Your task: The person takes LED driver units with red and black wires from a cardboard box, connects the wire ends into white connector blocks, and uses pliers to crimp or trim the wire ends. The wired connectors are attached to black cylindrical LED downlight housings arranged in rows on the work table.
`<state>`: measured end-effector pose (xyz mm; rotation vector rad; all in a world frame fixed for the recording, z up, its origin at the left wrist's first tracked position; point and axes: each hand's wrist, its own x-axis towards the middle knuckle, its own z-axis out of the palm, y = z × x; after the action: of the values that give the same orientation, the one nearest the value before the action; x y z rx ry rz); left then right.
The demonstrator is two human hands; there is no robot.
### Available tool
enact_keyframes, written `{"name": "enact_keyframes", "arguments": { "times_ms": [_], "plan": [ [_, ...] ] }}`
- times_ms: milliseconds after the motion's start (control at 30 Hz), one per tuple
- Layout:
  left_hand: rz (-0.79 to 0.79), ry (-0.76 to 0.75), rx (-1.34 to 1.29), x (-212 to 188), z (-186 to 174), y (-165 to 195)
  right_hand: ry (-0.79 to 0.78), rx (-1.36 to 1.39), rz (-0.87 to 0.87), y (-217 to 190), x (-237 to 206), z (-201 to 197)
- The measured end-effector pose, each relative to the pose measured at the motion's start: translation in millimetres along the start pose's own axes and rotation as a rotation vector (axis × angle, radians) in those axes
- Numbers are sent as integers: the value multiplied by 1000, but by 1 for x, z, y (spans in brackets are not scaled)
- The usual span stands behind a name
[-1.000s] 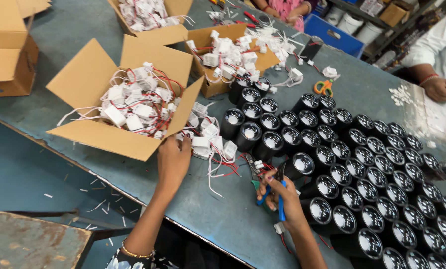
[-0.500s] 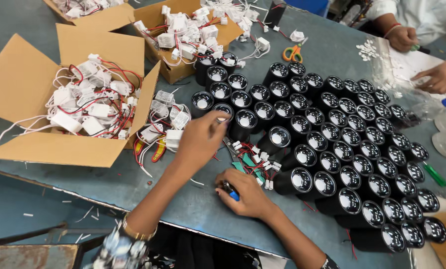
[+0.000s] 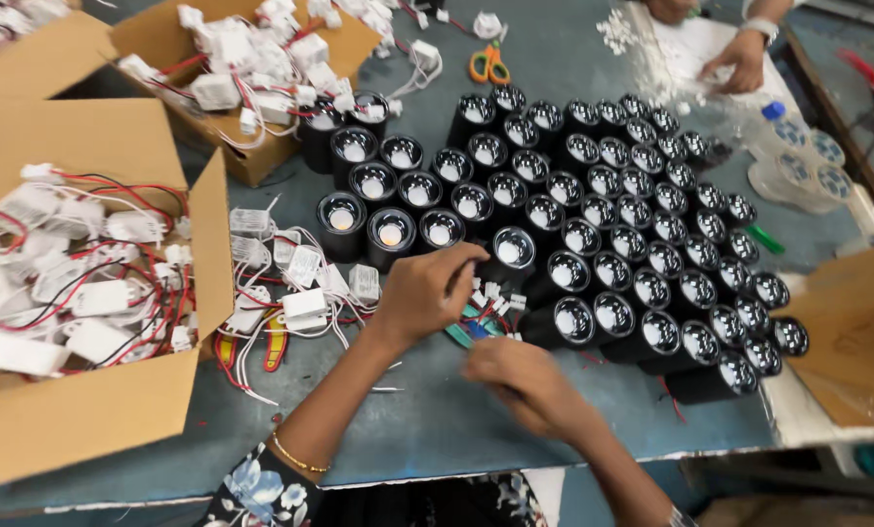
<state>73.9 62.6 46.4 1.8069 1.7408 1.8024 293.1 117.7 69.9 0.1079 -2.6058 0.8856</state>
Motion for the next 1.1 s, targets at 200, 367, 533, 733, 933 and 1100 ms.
{"name": "enact_keyframes", "arguments": {
  "times_ms": [200, 367, 533, 733, 933, 1100],
  "plan": [
    [-74, -159, -44, -5, 16, 5, 123, -342, 405, -41, -89, -33],
    [-1, -264, -120, -17, 27, 6, 78, -628, 684, -30, -111, -29],
    [-7, -318, -131, -19, 27, 4, 66, -565, 643, -16, -92, -35],
    [-92, -315, -52, -14, 21, 0, 140, -793, 759, -33, -71, -20],
    [-87, -264, -64, -12, 22, 1, 184, -464, 922, -47, -51, 2],
    [-230, -293, -141, -10, 22, 4, 148, -286, 956, -35, -34, 23]
  ]
}}
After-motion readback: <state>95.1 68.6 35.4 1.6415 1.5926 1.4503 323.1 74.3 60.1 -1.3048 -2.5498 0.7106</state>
